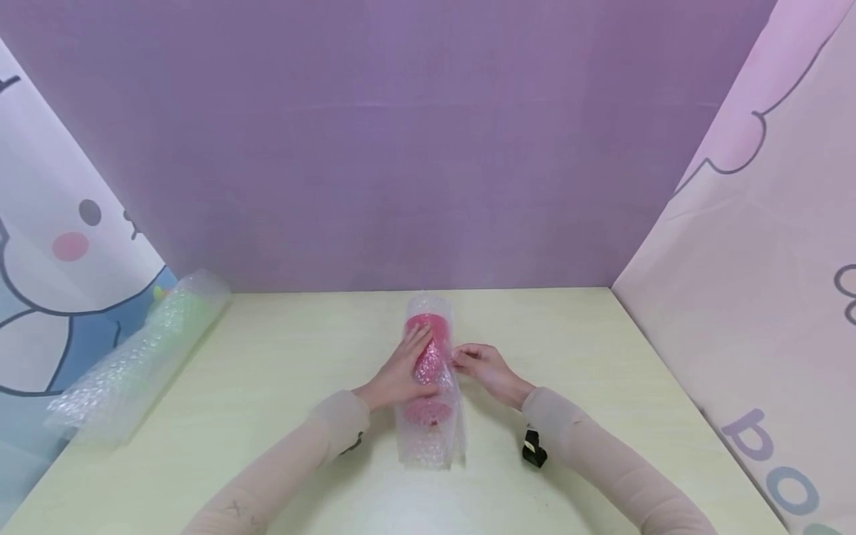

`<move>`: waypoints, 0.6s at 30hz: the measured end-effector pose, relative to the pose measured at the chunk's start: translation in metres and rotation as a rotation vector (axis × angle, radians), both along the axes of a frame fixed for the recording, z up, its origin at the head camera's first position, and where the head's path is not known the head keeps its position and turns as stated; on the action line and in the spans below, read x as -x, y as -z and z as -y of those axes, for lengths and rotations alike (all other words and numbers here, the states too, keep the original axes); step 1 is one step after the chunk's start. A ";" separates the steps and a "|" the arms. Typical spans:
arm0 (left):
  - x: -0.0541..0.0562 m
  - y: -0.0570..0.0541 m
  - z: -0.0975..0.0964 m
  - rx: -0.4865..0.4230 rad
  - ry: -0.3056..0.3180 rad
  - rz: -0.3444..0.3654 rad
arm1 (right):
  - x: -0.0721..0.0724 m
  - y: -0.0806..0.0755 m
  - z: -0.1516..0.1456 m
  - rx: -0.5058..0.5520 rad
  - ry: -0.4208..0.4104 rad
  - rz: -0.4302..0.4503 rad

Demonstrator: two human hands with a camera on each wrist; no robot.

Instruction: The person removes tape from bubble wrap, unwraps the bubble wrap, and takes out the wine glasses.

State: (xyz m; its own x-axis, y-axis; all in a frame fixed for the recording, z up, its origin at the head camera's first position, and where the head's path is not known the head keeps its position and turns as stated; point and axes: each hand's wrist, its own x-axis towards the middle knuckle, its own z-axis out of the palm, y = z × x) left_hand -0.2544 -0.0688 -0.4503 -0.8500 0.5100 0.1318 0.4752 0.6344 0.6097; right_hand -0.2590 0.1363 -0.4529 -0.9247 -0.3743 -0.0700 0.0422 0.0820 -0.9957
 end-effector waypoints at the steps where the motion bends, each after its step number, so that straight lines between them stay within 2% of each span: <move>1: 0.000 0.000 0.000 0.002 -0.002 0.003 | 0.000 0.000 -0.001 -0.006 0.004 0.002; 10: 0.001 0.002 0.000 0.000 -0.009 0.015 | 0.002 0.002 -0.008 0.004 0.095 0.067; 18: 0.000 0.000 -0.002 0.008 -0.014 0.010 | -0.003 -0.005 -0.017 0.018 0.112 0.105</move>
